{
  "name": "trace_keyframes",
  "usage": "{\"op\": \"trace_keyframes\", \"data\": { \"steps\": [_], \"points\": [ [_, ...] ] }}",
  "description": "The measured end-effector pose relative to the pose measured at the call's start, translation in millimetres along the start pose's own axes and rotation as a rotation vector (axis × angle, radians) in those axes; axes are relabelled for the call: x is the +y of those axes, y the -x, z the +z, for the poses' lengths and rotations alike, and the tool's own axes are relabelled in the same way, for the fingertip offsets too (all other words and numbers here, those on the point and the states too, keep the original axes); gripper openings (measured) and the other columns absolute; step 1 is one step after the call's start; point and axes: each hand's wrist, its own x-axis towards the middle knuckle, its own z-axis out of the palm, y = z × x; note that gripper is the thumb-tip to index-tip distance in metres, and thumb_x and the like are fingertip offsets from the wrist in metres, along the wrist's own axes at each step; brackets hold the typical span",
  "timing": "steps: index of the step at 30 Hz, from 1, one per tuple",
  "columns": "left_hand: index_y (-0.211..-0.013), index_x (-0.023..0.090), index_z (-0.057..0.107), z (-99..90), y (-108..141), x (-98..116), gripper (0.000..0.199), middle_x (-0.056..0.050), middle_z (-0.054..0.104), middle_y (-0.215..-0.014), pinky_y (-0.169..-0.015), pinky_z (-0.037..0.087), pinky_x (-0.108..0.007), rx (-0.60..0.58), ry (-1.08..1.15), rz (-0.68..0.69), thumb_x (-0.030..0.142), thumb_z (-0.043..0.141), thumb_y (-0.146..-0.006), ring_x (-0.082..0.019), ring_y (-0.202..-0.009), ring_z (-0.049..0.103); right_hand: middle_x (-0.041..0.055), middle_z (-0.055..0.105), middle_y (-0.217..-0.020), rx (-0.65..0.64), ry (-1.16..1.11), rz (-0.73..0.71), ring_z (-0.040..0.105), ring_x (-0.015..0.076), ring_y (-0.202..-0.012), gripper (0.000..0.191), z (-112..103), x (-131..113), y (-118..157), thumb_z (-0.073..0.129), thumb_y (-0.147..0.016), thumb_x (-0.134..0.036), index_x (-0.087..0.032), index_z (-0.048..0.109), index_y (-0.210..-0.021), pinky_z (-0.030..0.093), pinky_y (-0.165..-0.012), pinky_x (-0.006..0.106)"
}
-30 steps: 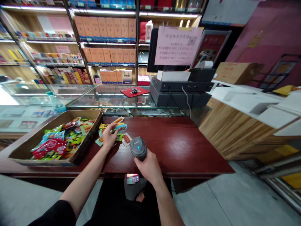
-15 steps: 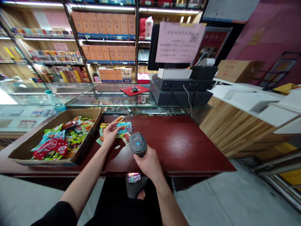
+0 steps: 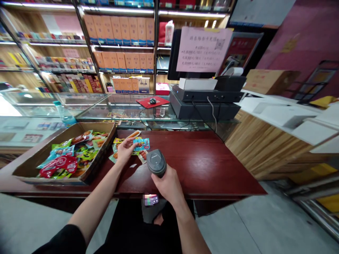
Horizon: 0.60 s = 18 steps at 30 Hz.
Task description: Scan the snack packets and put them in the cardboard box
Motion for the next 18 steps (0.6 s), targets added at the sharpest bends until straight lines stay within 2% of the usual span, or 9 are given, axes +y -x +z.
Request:
{"op": "trace_keyframes", "data": {
  "steps": [5,7,9,12,15,18],
  "points": [
    [-0.095,0.017,0.07,-0.1,-1.3,3.9,0.04,-0.008,0.076,-0.086,-0.073,0.06,-0.035,0.063,-0.047,0.008,0.038,0.084,-0.064,-0.021,-0.076,0.073,0.0055,0.071,-0.059,-0.017,0.009,0.006,0.068,0.0218,-0.051,0.023,0.1,1.4,3.7,0.063,-0.078,-0.034,-0.016,0.07,-0.092,0.049,-0.049,0.026],
    [-0.096,0.017,0.07,-4.5,-4.5,17.4,0.039,-0.008,0.075,-0.087,-0.072,0.06,-0.033,0.076,-0.092,0.025,0.037,0.083,-0.065,-0.02,-0.076,0.072,0.0052,0.07,-0.057,-0.041,0.003,0.004,0.067,0.0218,-0.05,0.026,1.3,1.3,4.3,0.062,-0.078,-0.035,-0.015,0.07,-0.094,0.049,-0.049,0.027],
    [-0.098,0.017,0.071,-17.3,-12.9,39.9,0.038,-0.007,0.075,-0.088,-0.073,0.059,-0.032,0.091,-0.16,0.069,0.036,0.082,-0.067,-0.019,-0.078,0.072,0.0053,0.07,-0.056,-0.058,-0.001,0.003,0.067,0.0219,-0.051,0.028,3.5,0.3,4.0,0.061,-0.078,-0.036,-0.015,0.071,-0.094,0.049,-0.049,0.027],
    [-0.101,0.016,0.071,-57.5,-37.4,86.4,0.038,-0.006,0.074,-0.085,-0.074,0.057,-0.03,0.155,-0.287,0.173,0.036,0.08,-0.069,-0.018,-0.077,0.07,0.0053,0.07,-0.056,-0.08,0.016,0.012,0.067,0.0215,-0.051,0.028,8.5,-2.8,1.9,0.062,-0.078,-0.038,-0.015,0.071,-0.091,0.048,-0.049,0.026],
    [-0.098,0.016,0.073,-113.3,-66.3,135.0,0.038,-0.005,0.073,-0.084,-0.075,0.056,-0.028,0.322,-0.473,0.297,0.036,0.081,-0.066,-0.018,-0.08,0.07,0.0056,0.07,-0.058,-0.107,0.013,-0.001,0.066,0.0206,-0.05,0.025,14.1,-7.6,-0.6,0.062,-0.078,-0.037,-0.015,0.071,-0.088,0.048,-0.049,0.026],
    [-0.101,0.016,0.071,-158.3,-82.5,167.2,0.041,-0.006,0.074,-0.092,-0.072,0.058,-0.027,0.42,-0.547,0.302,0.035,0.081,-0.066,-0.019,-0.084,0.071,0.0065,0.072,-0.061,-0.124,0.002,-0.032,0.067,0.0212,-0.051,0.022,17.9,-12.2,-2.0,0.063,-0.077,-0.035,-0.016,0.07,-0.085,0.049,-0.05,0.027]
  ]
}}
